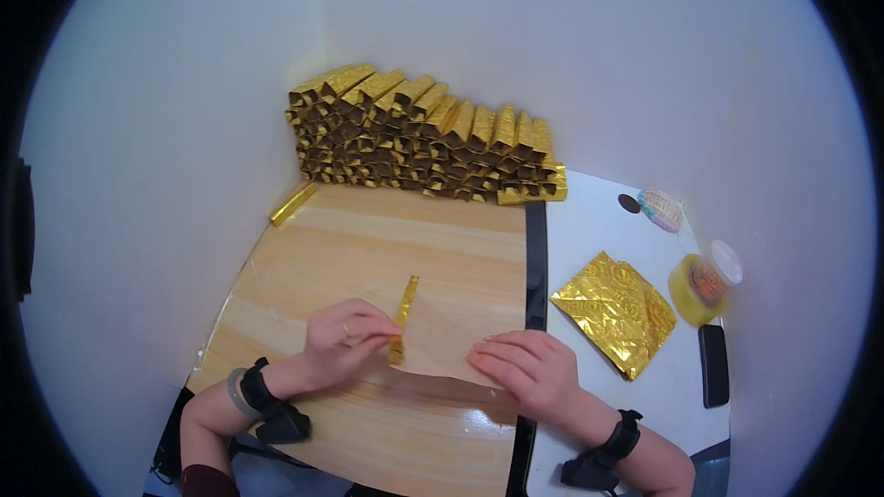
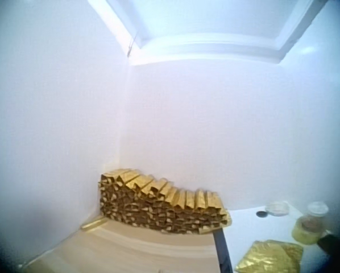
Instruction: Folding gold foil paper into rectangular joss paper shapes for ritual use.
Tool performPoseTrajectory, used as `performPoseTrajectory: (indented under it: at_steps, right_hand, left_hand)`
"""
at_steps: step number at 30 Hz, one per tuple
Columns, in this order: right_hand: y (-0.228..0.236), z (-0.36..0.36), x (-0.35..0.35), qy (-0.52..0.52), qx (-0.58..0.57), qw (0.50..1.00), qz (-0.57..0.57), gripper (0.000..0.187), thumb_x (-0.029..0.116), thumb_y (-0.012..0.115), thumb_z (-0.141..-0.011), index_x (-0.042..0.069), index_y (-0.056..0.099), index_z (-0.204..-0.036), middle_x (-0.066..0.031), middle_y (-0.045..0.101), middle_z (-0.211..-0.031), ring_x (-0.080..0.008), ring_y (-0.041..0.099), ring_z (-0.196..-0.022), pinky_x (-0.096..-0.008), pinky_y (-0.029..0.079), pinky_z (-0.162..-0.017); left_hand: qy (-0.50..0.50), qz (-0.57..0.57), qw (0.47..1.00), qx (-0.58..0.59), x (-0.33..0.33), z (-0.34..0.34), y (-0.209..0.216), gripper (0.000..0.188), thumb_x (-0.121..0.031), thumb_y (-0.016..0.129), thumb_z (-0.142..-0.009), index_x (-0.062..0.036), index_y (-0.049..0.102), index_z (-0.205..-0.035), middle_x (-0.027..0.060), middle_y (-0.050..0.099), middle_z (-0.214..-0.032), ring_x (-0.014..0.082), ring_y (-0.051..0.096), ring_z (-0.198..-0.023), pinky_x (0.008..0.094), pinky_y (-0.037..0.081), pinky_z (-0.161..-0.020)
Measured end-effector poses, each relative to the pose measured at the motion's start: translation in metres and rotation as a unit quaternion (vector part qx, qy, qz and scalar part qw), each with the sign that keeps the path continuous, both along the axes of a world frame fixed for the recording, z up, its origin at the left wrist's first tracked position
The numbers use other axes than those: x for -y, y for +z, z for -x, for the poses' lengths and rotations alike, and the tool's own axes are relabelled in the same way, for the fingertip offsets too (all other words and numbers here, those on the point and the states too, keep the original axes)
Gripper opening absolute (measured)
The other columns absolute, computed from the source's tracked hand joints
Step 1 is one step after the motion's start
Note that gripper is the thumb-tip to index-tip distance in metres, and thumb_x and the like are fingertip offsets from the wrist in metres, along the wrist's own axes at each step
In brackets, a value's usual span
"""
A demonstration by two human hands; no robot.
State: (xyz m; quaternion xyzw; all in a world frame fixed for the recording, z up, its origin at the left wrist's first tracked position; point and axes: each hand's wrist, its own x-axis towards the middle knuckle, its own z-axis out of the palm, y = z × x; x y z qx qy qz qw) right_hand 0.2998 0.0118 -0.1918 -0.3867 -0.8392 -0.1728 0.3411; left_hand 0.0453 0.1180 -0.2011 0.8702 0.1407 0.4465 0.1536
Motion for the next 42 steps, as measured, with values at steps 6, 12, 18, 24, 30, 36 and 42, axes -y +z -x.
performPoseTrajectory:
  at_steps: [6,12,18,24,30,36,42]
  right_hand:
    - [-0.008,-0.012,0.001,0.089,-0.015,0.996,-0.018,0.027,0.005,0.067,-0.068,0.006,0.068,-0.096,-0.0040,0.068,-0.093,-0.0201,0.067,-0.085,-0.0286,0.055,-0.067]
    - [-0.001,-0.002,-0.001,0.055,0.126,0.990,0.031,0.032,0.009,0.063,-0.071,0.005,0.065,-0.102,-0.0017,0.061,-0.088,-0.0171,0.063,-0.081,-0.0260,0.052,-0.065]
    - [-0.023,0.016,-0.007,0.061,0.040,0.985,0.158,0.023,0.011,0.061,-0.074,0.008,0.063,-0.097,-0.0014,0.062,-0.087,-0.0161,0.063,-0.078,-0.0276,0.052,-0.060]
    - [-0.026,0.017,-0.012,0.062,-0.025,0.988,0.141,0.014,0.011,0.068,-0.072,0.011,0.065,-0.086,0.0000,0.065,-0.087,-0.0171,0.064,-0.077,-0.0284,0.053,-0.059]
    - [-0.027,0.001,-0.012,-0.001,-0.042,0.986,0.160,0.018,0.011,0.077,-0.067,0.011,0.066,-0.082,-0.0014,0.065,-0.086,-0.0195,0.063,-0.077,-0.0309,0.052,-0.060]
    - [-0.024,0.003,-0.017,-0.016,-0.086,0.968,0.234,0.019,0.013,0.077,-0.071,0.011,0.065,-0.086,-0.0027,0.063,-0.087,-0.0236,0.061,-0.083,-0.0333,0.050,-0.071]
    - [-0.022,0.001,-0.017,0.009,-0.070,0.980,0.186,0.016,0.011,0.077,-0.070,0.010,0.065,-0.082,-0.0012,0.062,-0.085,-0.0214,0.060,-0.081,-0.0326,0.046,-0.069]
  left_hand:
    - [-0.088,0.222,0.971,0.016,-0.027,0.003,-0.015,0.024,0.001,0.066,-0.081,-0.0039,0.069,-0.104,0.0133,0.068,-0.093,0.0273,0.064,-0.090,0.0315,0.052,-0.079]
    - [0.087,0.140,0.986,-0.024,-0.019,-0.001,-0.002,0.025,-0.009,0.066,-0.083,-0.0066,0.065,-0.108,0.0108,0.062,-0.101,0.0282,0.058,-0.098,0.0337,0.048,-0.081]
    - [-0.070,0.109,0.965,-0.226,0.024,-0.013,0.003,0.026,-0.024,0.078,-0.075,-0.0104,0.063,-0.091,0.0061,0.059,-0.092,0.0264,0.058,-0.092,0.0344,0.050,-0.074]
    - [-0.042,0.055,0.968,-0.240,0.019,-0.008,-0.017,0.013,-0.019,0.068,-0.080,-0.0093,0.060,-0.085,0.0010,0.057,-0.086,0.0225,0.058,-0.085,0.0367,0.050,-0.062]
    - [0.054,0.033,0.958,-0.279,0.020,-0.006,-0.006,0.013,-0.018,0.072,-0.075,-0.0098,0.062,-0.078,0.0010,0.058,-0.082,0.0223,0.059,-0.077,0.0343,0.049,-0.060]
    - [0.041,0.057,0.962,-0.263,0.022,-0.007,-0.004,0.013,-0.021,0.072,-0.078,-0.0109,0.064,-0.079,0.0014,0.059,-0.083,0.0210,0.059,-0.078,0.0339,0.049,-0.060]
    - [-0.004,0.151,0.963,-0.222,0.016,-0.005,-0.007,0.008,-0.017,0.075,-0.077,-0.0120,0.070,-0.081,0.0012,0.062,-0.083,0.0201,0.061,-0.077,0.0319,0.050,-0.063]
